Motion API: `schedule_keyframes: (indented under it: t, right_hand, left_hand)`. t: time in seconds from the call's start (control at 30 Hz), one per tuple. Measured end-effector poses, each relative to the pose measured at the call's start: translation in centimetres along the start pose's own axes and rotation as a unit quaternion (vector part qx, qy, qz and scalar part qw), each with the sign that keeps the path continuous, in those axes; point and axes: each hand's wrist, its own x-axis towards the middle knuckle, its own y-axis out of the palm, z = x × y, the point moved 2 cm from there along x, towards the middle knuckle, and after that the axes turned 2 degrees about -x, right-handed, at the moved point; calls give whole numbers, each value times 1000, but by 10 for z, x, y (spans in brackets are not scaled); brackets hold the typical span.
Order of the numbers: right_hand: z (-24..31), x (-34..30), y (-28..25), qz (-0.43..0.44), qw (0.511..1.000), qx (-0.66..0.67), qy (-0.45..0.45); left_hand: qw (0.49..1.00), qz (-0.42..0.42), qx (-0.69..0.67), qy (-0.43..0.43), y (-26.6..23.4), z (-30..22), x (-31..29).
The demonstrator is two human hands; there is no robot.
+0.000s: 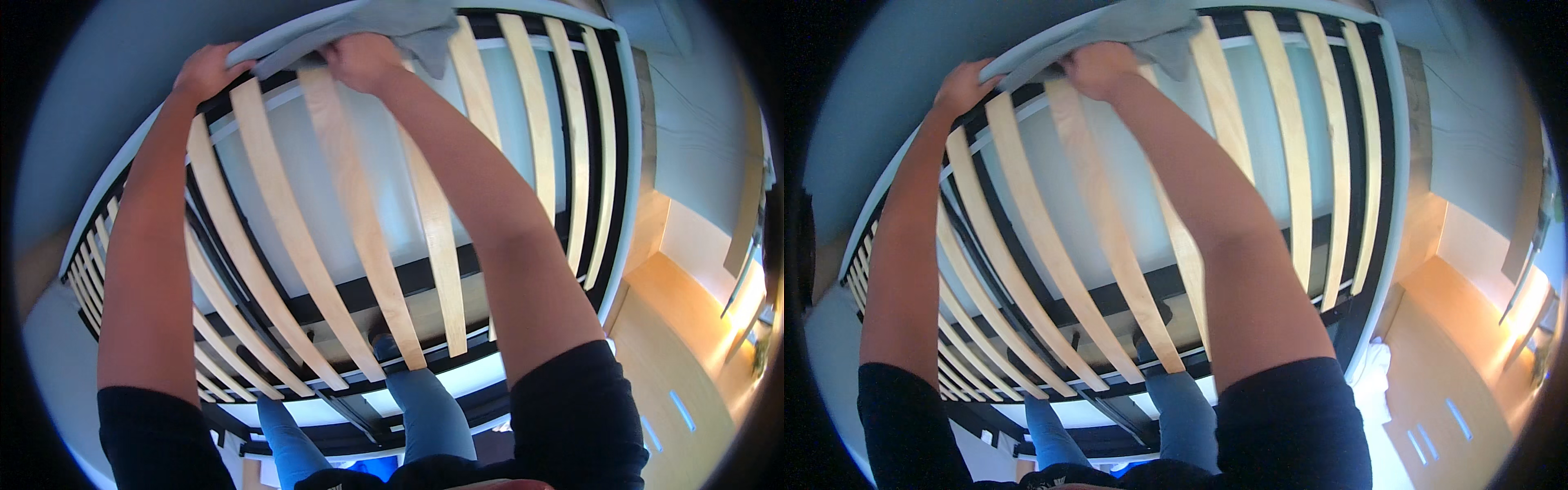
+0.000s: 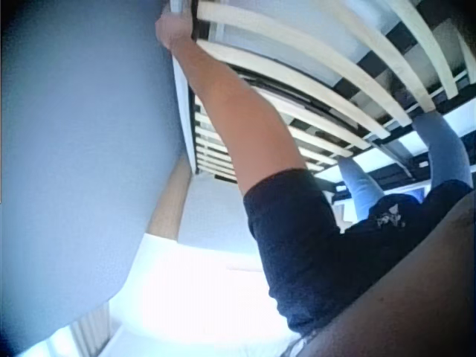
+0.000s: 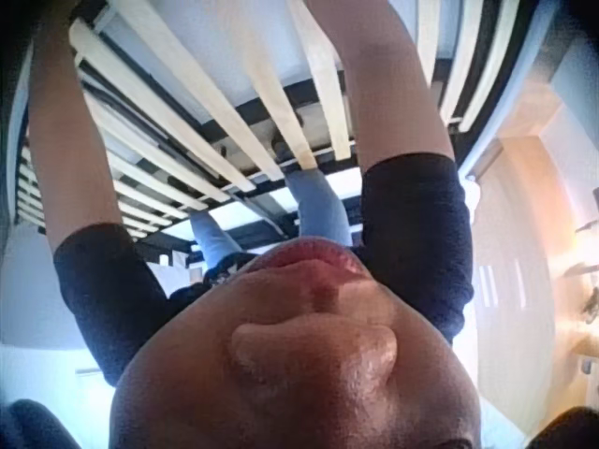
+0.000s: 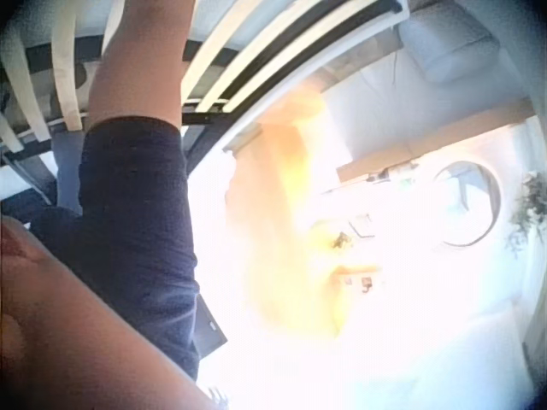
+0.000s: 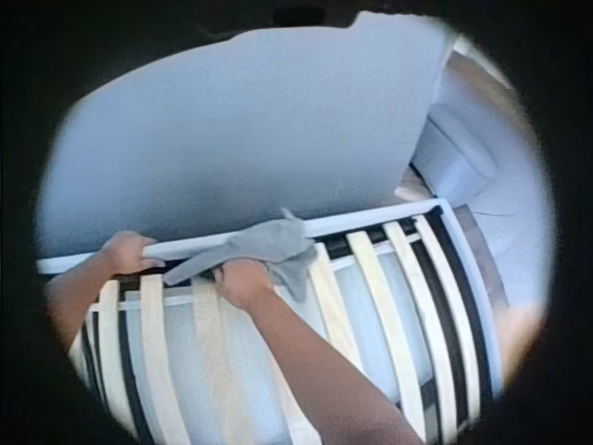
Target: The person wipes the interior of a bed frame with a cloth, then places wooden slats into the frame one by one. They continue to wipe the frame and slats, then pick up additional slats from the floor and place them into the frame.
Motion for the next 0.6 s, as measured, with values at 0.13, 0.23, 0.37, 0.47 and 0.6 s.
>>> schedule_keyframes:
  t: [0.13,0.23,0.37,0.47,0.6]
  right_hand:
    - [-60,2,-38,26,995,-87,-49]
    - [-155,-13,-90,48,983,-141,108]
    - [-231,-21,-130,34,962,-228,145]
    - [-296,-24,-149,49,948,-276,149]
    - [-263,-24,-135,-24,952,-208,225]
  left_hand:
    - [1000,-6,15,-23,-2,-9,1]
    - [999,-10,21,-30,-2,0,-3]
    - [999,26,1,-32,-8,-12,1]
    - [998,30,8,-52,-8,-13,2]
    - [999,27,10,-42,-5,-14,3]
